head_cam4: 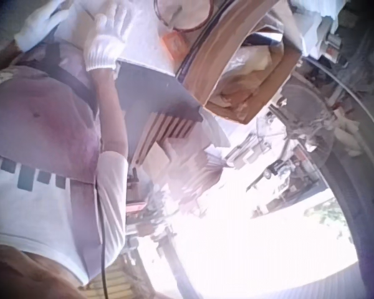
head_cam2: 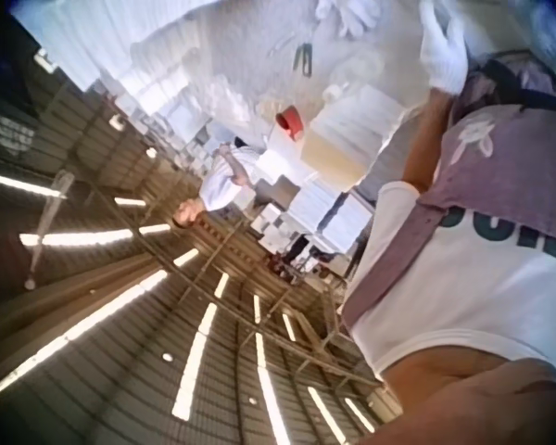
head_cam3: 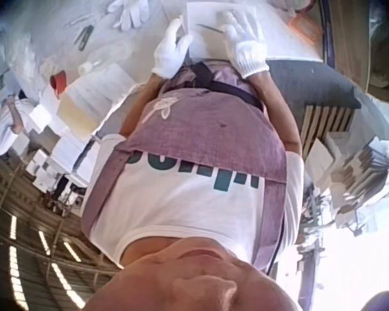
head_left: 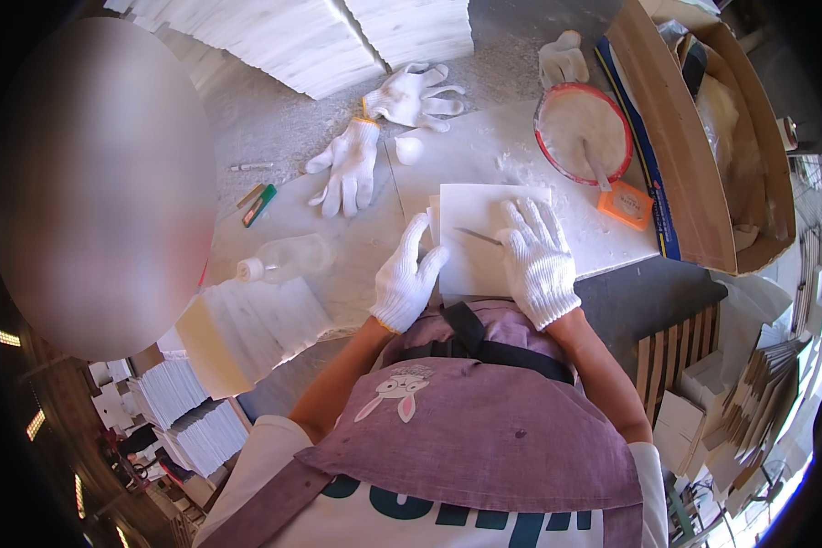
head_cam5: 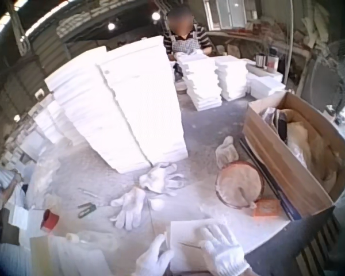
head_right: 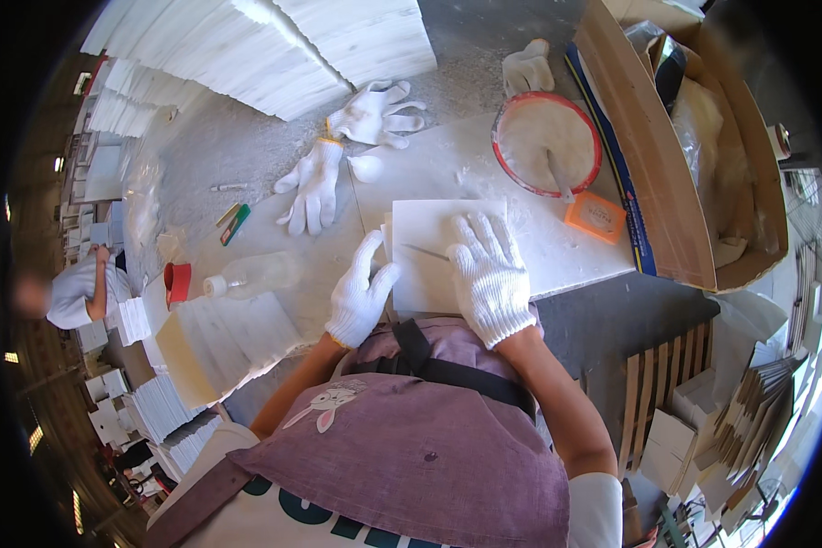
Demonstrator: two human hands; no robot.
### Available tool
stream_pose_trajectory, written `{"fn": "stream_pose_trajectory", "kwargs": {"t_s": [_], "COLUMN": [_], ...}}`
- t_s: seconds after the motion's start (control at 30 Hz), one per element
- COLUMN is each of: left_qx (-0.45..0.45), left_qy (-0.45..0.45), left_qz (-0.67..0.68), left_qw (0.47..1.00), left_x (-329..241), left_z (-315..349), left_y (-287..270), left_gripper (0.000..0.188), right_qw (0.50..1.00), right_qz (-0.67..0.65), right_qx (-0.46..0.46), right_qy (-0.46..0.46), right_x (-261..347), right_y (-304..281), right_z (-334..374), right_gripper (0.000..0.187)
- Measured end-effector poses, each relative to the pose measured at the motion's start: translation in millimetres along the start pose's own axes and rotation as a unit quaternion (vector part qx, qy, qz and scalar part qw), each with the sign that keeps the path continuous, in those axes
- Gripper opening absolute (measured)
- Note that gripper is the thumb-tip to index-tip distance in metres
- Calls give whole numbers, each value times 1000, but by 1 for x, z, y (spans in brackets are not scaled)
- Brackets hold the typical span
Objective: The person uses a utility knife to trim the edges of white foam sheets on a workbench. They repeatedly pick up sheets, cut along the edges, and place the trimmed pieces into a cardboard box. Another worker is visible in the background handling similar foam sheets.
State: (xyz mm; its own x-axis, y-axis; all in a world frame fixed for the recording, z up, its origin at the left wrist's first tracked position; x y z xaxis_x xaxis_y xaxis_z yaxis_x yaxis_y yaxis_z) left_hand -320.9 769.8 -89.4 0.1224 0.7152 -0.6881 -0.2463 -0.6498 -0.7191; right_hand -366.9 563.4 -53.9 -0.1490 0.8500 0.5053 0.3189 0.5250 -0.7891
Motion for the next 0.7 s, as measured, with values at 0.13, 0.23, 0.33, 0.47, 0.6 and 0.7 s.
{"fn": "stream_pose_trajectory", "kwargs": {"t_s": [0.13, 0.23, 0.33, 0.47, 0.6, 0.7], "left_qx": [46, 17, -106, -195, -280, -304], "left_qy": [-44, -15, 43, 25, 45, 68], "left_qz": [4, 46, 64, 57, -7, -53], "left_qw": [998, 999, 991, 979, 959, 949], "left_x": [-5, -8, -3, 2, 11, 12], "left_z": [-8, -13, -19, -37, -68, -90], "left_y": [-3, -9, -21, -30, -20, -10], "left_gripper": [59, 50, 29, 29, 59, 71], "right_qw": [995, 980, 964, 903, 819, 835], "right_qz": [-74, -165, -238, -297, -419, -375], "right_qx": [69, 107, 91, 38, -155, -121], "right_qy": [-17, -18, 73, 308, 360, 384], "right_x": [9, 19, 13, -34, -87, -128], "right_y": [5, -6, -22, -27, -10, -7], "right_z": [9, 11, 14, 45, 48, 41], "right_gripper": [12, 16, 24, 23, 26, 36]}}
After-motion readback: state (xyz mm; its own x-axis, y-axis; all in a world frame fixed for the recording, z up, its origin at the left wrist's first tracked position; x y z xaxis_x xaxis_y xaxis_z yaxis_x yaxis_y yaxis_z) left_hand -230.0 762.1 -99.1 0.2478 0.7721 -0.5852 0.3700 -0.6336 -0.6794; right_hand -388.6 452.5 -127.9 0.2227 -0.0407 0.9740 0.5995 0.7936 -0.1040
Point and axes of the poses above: each hand's wrist, its own z-axis away from the middle knuckle, its own y-axis out of the palm, x = y × z, the point moved 5 cm from there along -z, towards the middle knuckle, and after that the axes turned 7 degrees about -x, right-handed, at the moved point
